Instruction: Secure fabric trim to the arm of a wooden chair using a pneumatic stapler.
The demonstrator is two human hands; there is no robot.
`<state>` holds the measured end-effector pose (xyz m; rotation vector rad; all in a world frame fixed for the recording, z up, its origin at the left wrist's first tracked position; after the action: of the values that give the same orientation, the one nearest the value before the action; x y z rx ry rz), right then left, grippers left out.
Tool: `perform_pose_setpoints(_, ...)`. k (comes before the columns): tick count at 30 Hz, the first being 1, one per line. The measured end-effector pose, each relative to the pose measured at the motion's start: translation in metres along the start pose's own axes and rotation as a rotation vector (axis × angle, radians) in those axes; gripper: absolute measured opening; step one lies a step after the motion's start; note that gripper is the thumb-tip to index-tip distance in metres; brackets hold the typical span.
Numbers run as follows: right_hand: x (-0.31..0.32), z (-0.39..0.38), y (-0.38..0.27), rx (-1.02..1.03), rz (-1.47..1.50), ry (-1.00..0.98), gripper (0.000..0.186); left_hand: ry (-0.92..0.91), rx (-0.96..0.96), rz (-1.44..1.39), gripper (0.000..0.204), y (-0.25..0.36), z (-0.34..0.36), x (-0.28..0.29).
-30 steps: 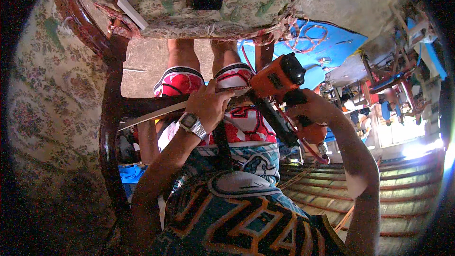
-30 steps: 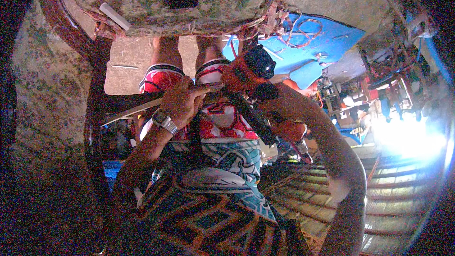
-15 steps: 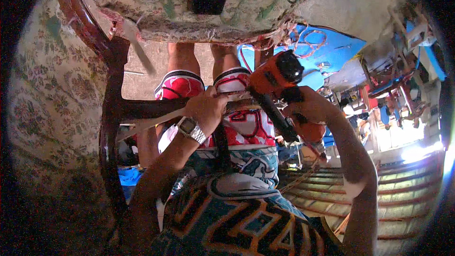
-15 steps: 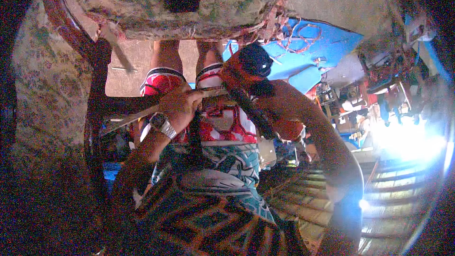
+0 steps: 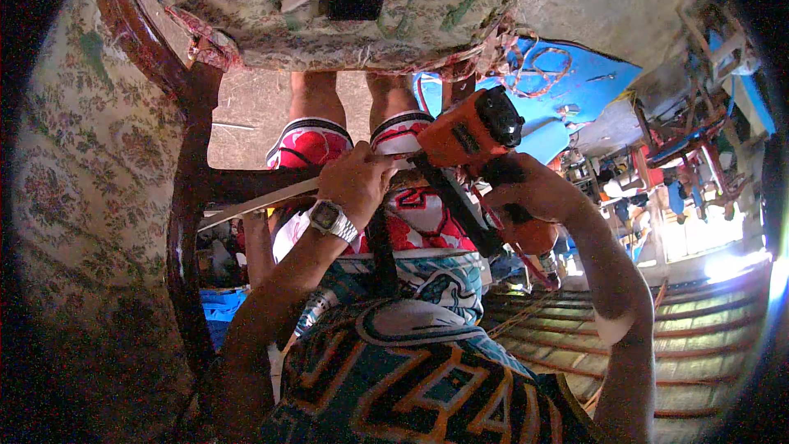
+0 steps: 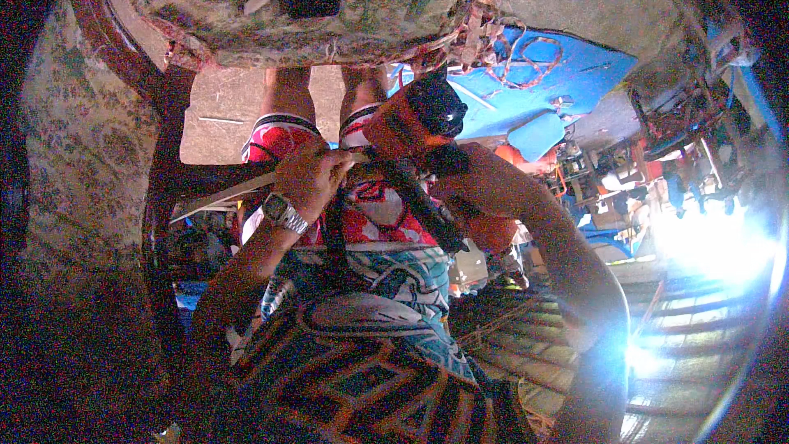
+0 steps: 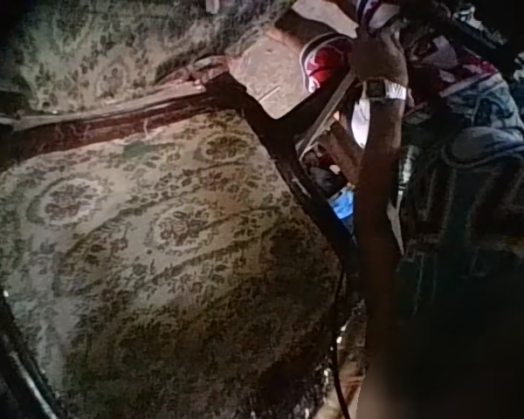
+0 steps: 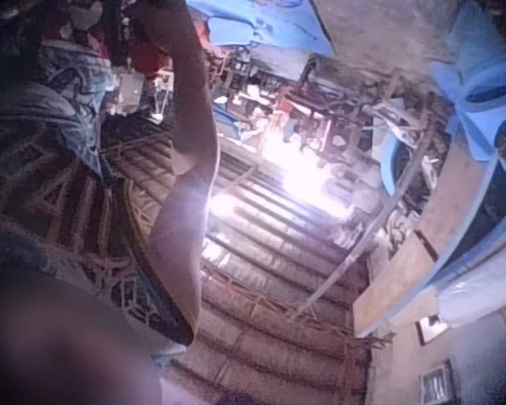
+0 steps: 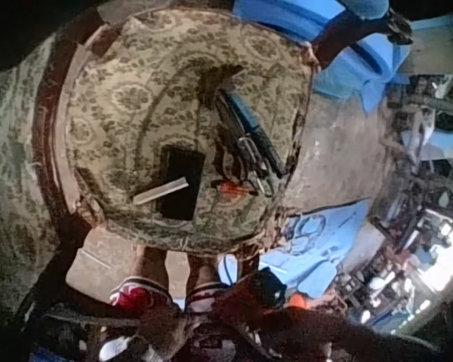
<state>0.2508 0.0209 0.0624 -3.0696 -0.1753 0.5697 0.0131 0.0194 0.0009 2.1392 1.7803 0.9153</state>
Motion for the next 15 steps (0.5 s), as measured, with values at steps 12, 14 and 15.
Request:
perform_pose_setpoints(12, -0.003, 0.021, 0.022, -0.243, -0.146, -0.102, 0.033, 0.025, 0.044, 0.027, 0.015, 0.002, 0.004, -0.007)
perform_pose_setpoints(14, -0.008, 0.019, 0.012, -0.223, 0.133, -0.015, 0.024, -0.048, 0.045, 0.005, 0.016, 0.003, 0.006, -0.006)
perform_pose_setpoints(15, -0.009, 0.018, 0.003, -0.225, 0.135, -0.012, 0.024, -0.049, 0.041, 0.003, 0.016, 0.004, 0.006, -0.006)
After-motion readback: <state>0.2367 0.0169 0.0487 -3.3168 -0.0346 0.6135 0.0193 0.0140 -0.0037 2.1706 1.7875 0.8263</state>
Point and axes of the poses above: each hand's wrist, its own z-axis towards the middle knuckle, its own x-axis out of the back of the hand, y = z × x, the point moved 3 cm from there along z, towards the middle knuckle, and after that the axes turned 14 degrees about z, right-handed, at the moved point
